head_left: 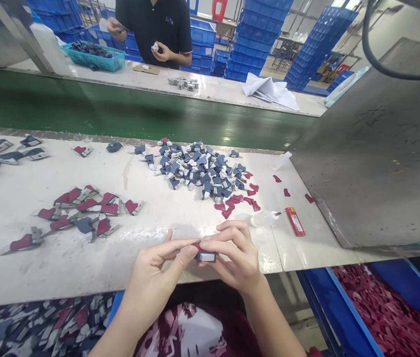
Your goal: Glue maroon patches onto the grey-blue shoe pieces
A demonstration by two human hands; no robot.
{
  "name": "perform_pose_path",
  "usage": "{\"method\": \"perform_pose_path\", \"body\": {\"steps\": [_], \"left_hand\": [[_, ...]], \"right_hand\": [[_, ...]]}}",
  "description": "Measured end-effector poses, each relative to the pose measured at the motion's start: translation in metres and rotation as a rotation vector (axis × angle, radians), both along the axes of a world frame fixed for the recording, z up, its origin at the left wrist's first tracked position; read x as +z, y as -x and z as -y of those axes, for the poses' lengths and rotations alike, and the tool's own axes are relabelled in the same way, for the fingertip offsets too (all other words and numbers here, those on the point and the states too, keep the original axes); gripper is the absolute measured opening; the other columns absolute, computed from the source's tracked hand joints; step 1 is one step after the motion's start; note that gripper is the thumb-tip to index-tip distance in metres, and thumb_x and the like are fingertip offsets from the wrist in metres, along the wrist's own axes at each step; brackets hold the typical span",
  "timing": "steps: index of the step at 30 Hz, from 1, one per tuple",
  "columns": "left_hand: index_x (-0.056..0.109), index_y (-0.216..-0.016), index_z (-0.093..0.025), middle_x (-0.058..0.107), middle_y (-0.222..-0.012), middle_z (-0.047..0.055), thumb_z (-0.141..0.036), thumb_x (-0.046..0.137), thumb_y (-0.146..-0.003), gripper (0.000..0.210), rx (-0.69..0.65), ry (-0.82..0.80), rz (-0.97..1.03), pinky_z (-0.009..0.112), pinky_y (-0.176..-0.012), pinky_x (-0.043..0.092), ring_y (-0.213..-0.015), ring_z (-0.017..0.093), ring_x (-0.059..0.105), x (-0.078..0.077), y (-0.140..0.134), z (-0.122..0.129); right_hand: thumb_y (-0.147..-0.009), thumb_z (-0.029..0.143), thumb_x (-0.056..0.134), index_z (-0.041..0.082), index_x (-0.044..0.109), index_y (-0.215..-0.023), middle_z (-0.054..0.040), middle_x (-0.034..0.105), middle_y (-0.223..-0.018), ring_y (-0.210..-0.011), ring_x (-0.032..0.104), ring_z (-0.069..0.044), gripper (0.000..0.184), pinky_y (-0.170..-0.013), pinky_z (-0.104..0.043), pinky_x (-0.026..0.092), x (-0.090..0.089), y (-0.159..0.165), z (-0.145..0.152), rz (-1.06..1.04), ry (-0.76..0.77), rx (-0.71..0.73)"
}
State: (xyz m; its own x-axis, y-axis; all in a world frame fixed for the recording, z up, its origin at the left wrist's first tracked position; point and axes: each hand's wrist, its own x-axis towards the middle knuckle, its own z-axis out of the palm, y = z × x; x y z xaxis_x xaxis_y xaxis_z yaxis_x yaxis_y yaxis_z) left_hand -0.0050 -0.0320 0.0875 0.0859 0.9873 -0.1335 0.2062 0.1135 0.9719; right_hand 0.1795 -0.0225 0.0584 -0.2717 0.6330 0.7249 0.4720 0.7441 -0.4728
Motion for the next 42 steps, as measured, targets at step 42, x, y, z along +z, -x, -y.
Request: {"method": "perform_pose_path", "body": {"steps": [42], "left_hand": [[0.077,-0.090,-0.015,0.078,-0.072,0.006,-0.033,0.081,-0.070,0.027,0.058,0.294,0.357,0.027,-0.065,0.057,-0.067,0.021,0.073,-0.029,-0.008,-0.006]], "right_hand": [[-0.082,0.014,0.072,0.034,0.055,-0.126,-0.0059,0.063,-0.104,-0.083,0.063,-0.019,0.052,-0.060,-0.035,0.057,-0.051,0.011,0.017,-0.122,-0.181,-0.264]]}}
